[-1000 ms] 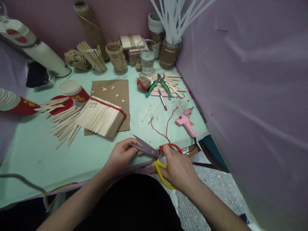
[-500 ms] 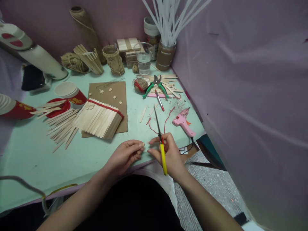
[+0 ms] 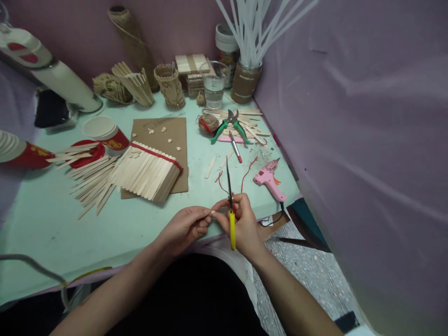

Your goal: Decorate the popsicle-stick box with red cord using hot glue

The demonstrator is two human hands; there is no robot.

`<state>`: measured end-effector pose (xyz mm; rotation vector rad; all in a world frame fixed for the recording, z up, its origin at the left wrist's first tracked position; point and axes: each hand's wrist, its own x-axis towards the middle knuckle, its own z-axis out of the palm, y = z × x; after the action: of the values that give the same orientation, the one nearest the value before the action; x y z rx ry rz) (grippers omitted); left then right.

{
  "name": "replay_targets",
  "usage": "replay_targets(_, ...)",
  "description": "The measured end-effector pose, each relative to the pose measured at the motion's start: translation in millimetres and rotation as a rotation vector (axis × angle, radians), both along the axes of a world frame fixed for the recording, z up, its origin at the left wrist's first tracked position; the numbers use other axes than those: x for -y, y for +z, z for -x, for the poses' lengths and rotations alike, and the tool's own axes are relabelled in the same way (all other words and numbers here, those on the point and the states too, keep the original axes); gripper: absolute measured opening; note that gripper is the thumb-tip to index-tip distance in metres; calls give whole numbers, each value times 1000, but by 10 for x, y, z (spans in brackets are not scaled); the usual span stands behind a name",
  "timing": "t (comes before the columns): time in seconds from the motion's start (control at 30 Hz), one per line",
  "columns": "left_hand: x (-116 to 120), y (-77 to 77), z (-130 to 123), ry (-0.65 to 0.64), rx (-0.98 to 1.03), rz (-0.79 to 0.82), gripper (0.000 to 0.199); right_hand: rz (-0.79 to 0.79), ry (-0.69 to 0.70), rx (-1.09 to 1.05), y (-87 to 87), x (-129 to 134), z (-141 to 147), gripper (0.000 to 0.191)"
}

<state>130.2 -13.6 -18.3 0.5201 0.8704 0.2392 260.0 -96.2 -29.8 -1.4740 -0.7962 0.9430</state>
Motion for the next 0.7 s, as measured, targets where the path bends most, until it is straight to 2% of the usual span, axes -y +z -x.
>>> replay_targets(0.17,-4,-36,18,-49,26,41,29,34,82,-64,6,3,-36,40)
replay_targets(0.3,5,-64,21,0,3,13,30,71,79,15,5,24,-69,36)
replay_targets(0.4,0,-70,27,84,-57,-28,31,158,87,157,33,79,-131,35)
replay_targets(0.6,5,-44,14,289,-45,-101,32,524,315,628,216,164,-173,46)
replay_targets(0.7,31,-42,-4,401,3,-127,33,635,375,737,282,161,-125,49)
